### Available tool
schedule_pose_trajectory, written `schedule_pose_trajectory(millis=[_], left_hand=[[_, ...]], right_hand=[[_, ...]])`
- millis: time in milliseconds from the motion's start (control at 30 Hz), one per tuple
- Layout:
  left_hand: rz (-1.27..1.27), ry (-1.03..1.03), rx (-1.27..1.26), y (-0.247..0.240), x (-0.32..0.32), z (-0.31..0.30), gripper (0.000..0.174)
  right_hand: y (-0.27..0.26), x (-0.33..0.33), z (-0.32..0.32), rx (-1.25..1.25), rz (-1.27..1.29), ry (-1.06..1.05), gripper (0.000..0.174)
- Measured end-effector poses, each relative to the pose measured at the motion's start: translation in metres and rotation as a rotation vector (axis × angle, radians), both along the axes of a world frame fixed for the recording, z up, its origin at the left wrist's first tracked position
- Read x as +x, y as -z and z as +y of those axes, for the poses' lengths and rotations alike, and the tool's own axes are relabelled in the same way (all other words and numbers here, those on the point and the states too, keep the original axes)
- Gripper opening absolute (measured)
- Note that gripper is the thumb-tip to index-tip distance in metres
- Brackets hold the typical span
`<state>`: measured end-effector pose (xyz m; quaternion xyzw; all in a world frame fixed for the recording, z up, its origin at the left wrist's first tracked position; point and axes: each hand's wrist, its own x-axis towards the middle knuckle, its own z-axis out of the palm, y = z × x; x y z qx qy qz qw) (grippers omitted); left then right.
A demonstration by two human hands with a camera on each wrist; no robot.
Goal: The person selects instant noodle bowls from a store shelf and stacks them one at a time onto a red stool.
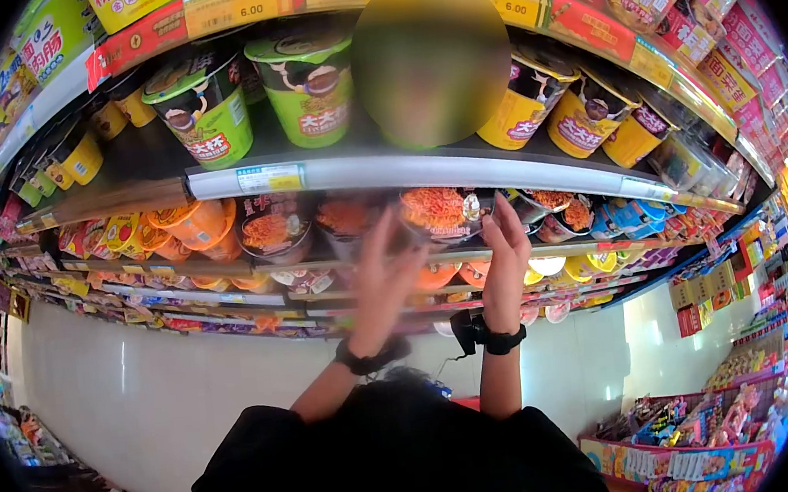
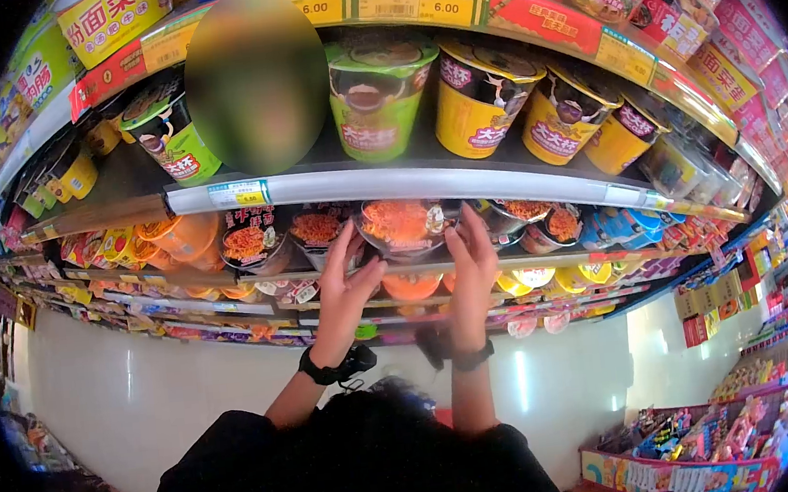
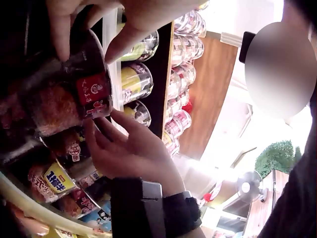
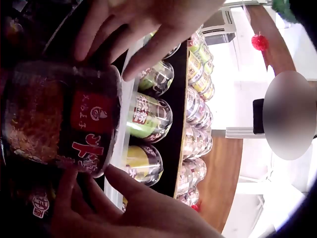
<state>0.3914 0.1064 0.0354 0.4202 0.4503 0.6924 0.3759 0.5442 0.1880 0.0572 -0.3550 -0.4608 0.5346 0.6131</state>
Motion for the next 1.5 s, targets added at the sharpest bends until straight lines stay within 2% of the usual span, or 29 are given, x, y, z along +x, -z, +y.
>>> schedule_pose_trajectory(millis=[67, 233, 433, 533, 567, 700, 767, 800, 833, 867, 900, 933, 967, 1000, 1100, 1133, 1167, 1200, 1233, 1300, 1333, 1400, 1467, 1500], left_hand=[[-0.053, -0.007, -0.008, -0.002, 0.003, 0.01, 0.071], [-0.06, -0.055, 0.054, 0.003, 0.008, 0.038, 0.072], [-0.037, -0.113, 0.059, -0.008, 0.003, 0.061, 0.061], [-0.059, -0.155, 0.072, -0.005, -0.002, 0.077, 0.052], [-0.045, -0.185, 0.039, 0.002, -0.007, 0.082, 0.05], [-0.092, -0.293, -0.047, 0.013, -0.02, 0.098, 0.043], [-0.213, -0.311, -0.134, -0.008, -0.014, 0.096, 0.039], [-0.3, -0.304, -0.207, -0.026, -0.006, 0.091, 0.037], [-0.281, -0.287, -0.19, -0.027, -0.008, 0.092, 0.036], [-0.11, -0.279, -0.156, -0.022, -0.012, 0.094, 0.033], [0.056, -0.283, -0.115, -0.018, -0.017, 0.096, 0.03], [0.374, -0.286, -0.055, 0.001, -0.029, 0.101, 0.026], [0.485, -0.284, -0.022, 0.018, -0.038, 0.107, 0.026], [0.593, -0.286, 0.015, 0.033, -0.046, 0.113, 0.025], [0.342, -0.313, 0.023, 0.082, -0.07, 0.129, 0.029], [0.127, -0.228, 0.05, 0.11, -0.099, 0.145, 0.029], [-0.107, -0.154, 0.081, 0.139, -0.128, 0.159, 0.029], [-0.333, -0.099, 0.108, 0.129, -0.135, 0.167, 0.029], [-0.58, -0.086, 0.022, 0.126, -0.131, 0.163, 0.028], [-0.821, -0.052, -0.043, 0.106, -0.12, 0.155, 0.028], [-0.817, -0.035, -0.031, 0.116, -0.125, 0.157, 0.028], [-0.618, -0.065, 0.024, 0.116, -0.119, 0.149, 0.028], [-0.226, -0.139, 0.122, 0.083, -0.083, 0.138, 0.029], [-0.238, -0.22, 0.001, 0.064, -0.071, 0.132, 0.032]], right_hand=[[0.001, -0.006, 0.012, -0.036, 0.066, 0.02, 0.049], [0.001, -0.016, 0.037, 0.039, 0.106, -0.054, 0.037], [0.002, -0.026, 0.057, -0.022, 0.113, -0.049, 0.027], [0.026, -0.033, 0.08, 0.054, 0.068, -0.053, 0.021], [0.034, -0.036, 0.089, 0.088, -0.049, -0.015, 0.021], [0.039, -0.047, 0.098, 0.108, -0.214, -0.043, 0.022], [0.009, -0.05, 0.089, -0.102, -0.331, -0.155, 0.023], [0.016, -0.052, 0.093, -0.052, -0.365, -0.159, 0.023], [0.022, -0.054, 0.096, -0.002, -0.399, -0.161, 0.024], [0.029, -0.057, 0.1, 0.048, -0.431, -0.161, 0.025], [0.051, -0.061, 0.111, 0.245, -0.459, -0.088, 0.024], [0.053, -0.061, 0.113, 0.294, -0.479, -0.095, 0.024], [0.056, -0.061, 0.115, 0.344, -0.498, -0.102, 0.024], [0.043, -0.056, 0.111, 0.246, -0.508, -0.191, 0.024], [0.059, -0.061, 0.112, 0.231, -0.491, -0.282, 0.023], [0.065, -0.065, 0.115, 0.277, -0.485, -0.279, 0.022], [0.063, -0.064, 0.114, 0.21, -0.493, -0.334, 0.021], [0.061, -0.063, 0.113, 0.143, -0.502, -0.386, 0.02], [0.063, -0.068, 0.113, 0.259, -0.487, -0.318, 0.019], [0.064, -0.073, 0.115, 0.404, -0.439, -0.231, 0.017], [0.064, -0.072, 0.115, 0.372, -0.447, -0.243, 0.017], [0.064, -0.071, 0.114, 0.298, -0.461, -0.257, 0.016], [0.041, -0.063, 0.1, 0.133, -0.42, -0.337, 0.018], [0.032, -0.058, 0.091, 0.118, -0.401, -0.306, 0.02]])
